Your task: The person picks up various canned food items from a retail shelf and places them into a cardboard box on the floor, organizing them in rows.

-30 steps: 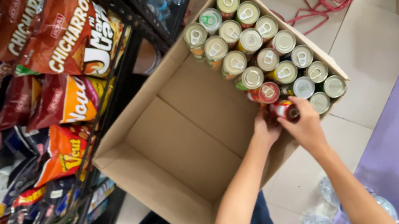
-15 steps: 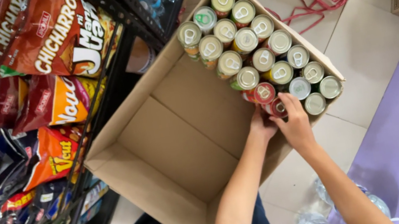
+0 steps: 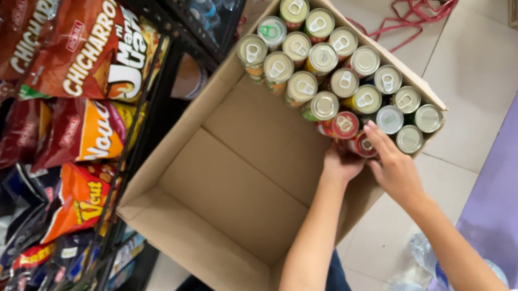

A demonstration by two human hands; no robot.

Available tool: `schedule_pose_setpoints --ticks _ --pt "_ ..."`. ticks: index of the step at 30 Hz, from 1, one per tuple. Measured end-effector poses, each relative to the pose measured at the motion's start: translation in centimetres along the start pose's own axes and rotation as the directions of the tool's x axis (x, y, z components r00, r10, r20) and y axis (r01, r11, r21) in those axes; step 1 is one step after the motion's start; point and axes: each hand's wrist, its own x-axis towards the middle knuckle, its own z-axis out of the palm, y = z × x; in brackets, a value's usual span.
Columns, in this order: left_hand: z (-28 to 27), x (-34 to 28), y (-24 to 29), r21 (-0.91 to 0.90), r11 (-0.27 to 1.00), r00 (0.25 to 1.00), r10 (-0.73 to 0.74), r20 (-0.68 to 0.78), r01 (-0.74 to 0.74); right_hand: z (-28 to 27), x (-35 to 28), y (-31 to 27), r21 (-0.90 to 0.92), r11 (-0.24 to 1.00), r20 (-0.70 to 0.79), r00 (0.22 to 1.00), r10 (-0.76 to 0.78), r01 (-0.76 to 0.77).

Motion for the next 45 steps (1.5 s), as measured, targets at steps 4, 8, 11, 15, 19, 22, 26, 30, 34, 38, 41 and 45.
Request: schedule_pose_setpoints --ticks 4,8,11,15,19,22,26,30,34,38,41,45 --pt "-4.3 2.0 1.0 -0.129 0.992 1.000 -0.004 0.004 0.005 -1.8 -1.5 1.9 0.116 0.989 0.031 0.995 0.092 -0.095" --pt "-1.8 -2.1 1.8 0.330 0.906 0.634 0.422 -0.648 -0.265 -2.3 -3.7 5.3 0.428 0.878 -0.117 0.951 0.286 -0.212" --pt "-0.6 -3.5 1.8 0.463 0.730 0.498 0.683 -0.535 -0.503 -3.3 -4.6 6.0 0.513 0.814 -0.119 0.916 0.383 -0.274" --pt "10.1 -12.0 -1.7 0.576 0.444 0.363 0.895 -0.258 -0.686 -6.2 -3.3 2.6 0.568 0.800 -0.170 0.923 0.345 -0.195" --pt "18.4 -19.2 -4.6 0.717 -0.077 0.196 0.937 0.289 -0.693 -10.3 -0.9 -2.8 0.489 0.872 -0.293 0.939 0.178 -0.013" --pt "25.3 -26.1 -6.3 0.569 -0.449 0.045 0.757 0.652 -0.689 -14.3 0.9 -7.7 0.428 0.896 -0.348 0.936 0.043 0.118" --pt "31.6 -31.4 -6.6 0.225 -0.736 -0.144 0.401 0.904 -0.639 -20.0 3.5 -14.2 0.394 0.877 -0.397 0.911 -0.107 0.274" --pt "40.2 -39.3 -6.9 -0.015 -0.820 -0.334 0.217 0.917 -0.572 -26.4 7.3 -20.7 0.325 0.832 -0.452 0.847 -0.280 0.449" --pt "47.0 -49.5 -7.2 -0.146 -0.935 -0.471 0.025 0.882 -0.322 -32.5 9.7 -28.9 0.274 0.734 -0.478 0.750 -0.457 0.621" --pt "51.3 -58.7 -6.8 -0.273 -0.961 -0.579 -0.197 0.792 -0.048 -37.7 10.5 -37.7 0.121 0.620 -0.485 0.591 -0.645 0.775" --pt "53.4 -65.2 -6.3 -0.335 -0.936 -0.590 -0.331 0.736 0.107 -40.0 11.0 -43.4 0.086 0.521 -0.500 0.489 -0.714 0.849" --pt "55.7 -72.7 -5.4 -0.348 -0.892 -0.587 -0.452 0.672 0.289 -41.2 12.1 -51.2 0.107 0.435 -0.499 0.427 -0.754 0.894"
